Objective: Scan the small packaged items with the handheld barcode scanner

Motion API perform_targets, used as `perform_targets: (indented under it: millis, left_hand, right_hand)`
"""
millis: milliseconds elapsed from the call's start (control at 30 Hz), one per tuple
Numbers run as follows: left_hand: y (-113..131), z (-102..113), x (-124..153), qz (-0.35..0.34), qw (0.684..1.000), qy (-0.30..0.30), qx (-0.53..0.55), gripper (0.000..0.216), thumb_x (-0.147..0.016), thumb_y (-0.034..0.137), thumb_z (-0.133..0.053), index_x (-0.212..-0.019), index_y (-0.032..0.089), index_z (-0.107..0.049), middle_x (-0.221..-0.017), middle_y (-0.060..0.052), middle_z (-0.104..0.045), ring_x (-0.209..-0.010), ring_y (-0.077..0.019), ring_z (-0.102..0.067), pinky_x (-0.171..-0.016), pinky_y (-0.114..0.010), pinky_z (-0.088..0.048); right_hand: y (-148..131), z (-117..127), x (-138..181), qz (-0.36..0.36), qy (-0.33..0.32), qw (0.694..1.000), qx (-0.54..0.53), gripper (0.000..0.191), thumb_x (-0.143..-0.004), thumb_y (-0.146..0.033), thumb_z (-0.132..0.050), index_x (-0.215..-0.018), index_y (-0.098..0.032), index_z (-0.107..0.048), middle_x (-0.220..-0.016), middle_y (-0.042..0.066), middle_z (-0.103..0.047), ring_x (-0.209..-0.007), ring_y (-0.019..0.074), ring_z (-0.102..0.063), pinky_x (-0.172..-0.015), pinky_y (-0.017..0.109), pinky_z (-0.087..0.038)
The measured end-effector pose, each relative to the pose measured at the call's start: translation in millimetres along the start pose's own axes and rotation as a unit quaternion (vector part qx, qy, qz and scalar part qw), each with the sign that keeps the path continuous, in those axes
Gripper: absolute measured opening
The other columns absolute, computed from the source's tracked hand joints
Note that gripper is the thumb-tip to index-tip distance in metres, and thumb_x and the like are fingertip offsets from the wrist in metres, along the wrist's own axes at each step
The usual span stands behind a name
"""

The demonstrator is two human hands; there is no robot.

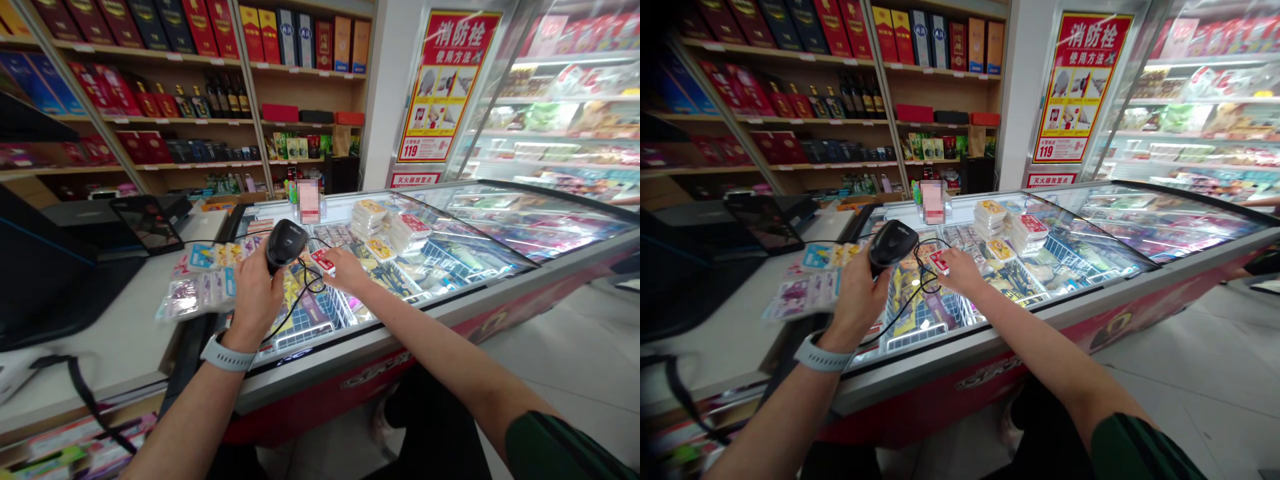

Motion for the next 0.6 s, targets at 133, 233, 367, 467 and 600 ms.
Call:
perform_targets:
  millis: [133,233,367,467,600]
  left_hand:
    - [1.8,-2.5,1.2,-0.009,1.0,-0.003,-0.004,0.057,-0.084,0.022,-0.051,-0.139,0.012,-0.038,-0.13,-0.017,-0.055,-0.118,-0.031,-0.052,-0.101,-0.047,-0.037]
    - [4.3,-5.4,2.4,-0.022,1.0,-0.008,-0.003,0.057,-0.084,0.021,-0.051,-0.139,0.013,-0.038,-0.13,-0.016,-0.055,-0.118,-0.0297,-0.052,-0.101,-0.045,-0.037]
    - [9.5,-9.9,3.5,-0.031,0.999,-0.03,0.005,0.057,-0.084,0.021,-0.051,-0.139,0.012,-0.038,-0.129,-0.015,-0.056,-0.118,-0.0289,-0.052,-0.101,-0.043,-0.037]
    - [14.5,-13.5,4.3,-0.039,0.998,-0.051,0.009,0.057,-0.084,0.021,-0.051,-0.139,0.01,-0.037,-0.127,-0.016,-0.057,-0.118,-0.0288,-0.052,-0.102,-0.043,-0.036]
    - [18.6,-18.4,5.7,-0.05,0.996,-0.071,0.011,0.056,-0.084,0.02,-0.05,-0.138,0.011,-0.038,-0.13,-0.015,-0.056,-0.118,-0.028,-0.052,-0.103,-0.043,-0.035]
  right_hand:
    - [44.5,13.8,-1.4,-0.155,0.101,0.928,-0.323,0.025,-0.065,-0.023,-0.068,-0.091,-0.021,-0.065,-0.095,0.003,-0.067,-0.1,0.0236,-0.06,-0.098,0.044,-0.046]
    - [68.6,10.5,-2.2,-0.229,0.135,0.814,-0.516,0.019,-0.076,-0.032,-0.055,-0.092,-0.022,-0.06,-0.088,0.0,-0.069,-0.09,0.02,-0.066,-0.089,0.042,-0.054]
    - [68.3,6.8,-4.9,-0.236,0.135,0.677,-0.684,0.021,-0.076,-0.026,-0.048,-0.094,-0.019,-0.056,-0.088,0.005,-0.072,-0.085,0.0209,-0.069,-0.084,0.043,-0.057]
    - [59.8,6.4,-5.7,-0.225,0.124,0.62,-0.742,0.027,-0.073,-0.022,-0.047,-0.099,-0.018,-0.054,-0.09,0.005,-0.073,-0.083,0.0218,-0.07,-0.082,0.044,-0.057]
    - [55.9,9.8,-6.8,-0.213,0.128,0.612,-0.751,0.028,-0.076,-0.023,-0.045,-0.102,-0.019,-0.054,-0.091,0.005,-0.073,-0.083,0.0222,-0.071,-0.083,0.046,-0.057]
Point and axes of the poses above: each hand's wrist, its own x-axis away from the middle knuckle, its own z-axis out of the back of the hand, y = z × x, the point moved 10 cm from there along -x, towards the middle knuckle
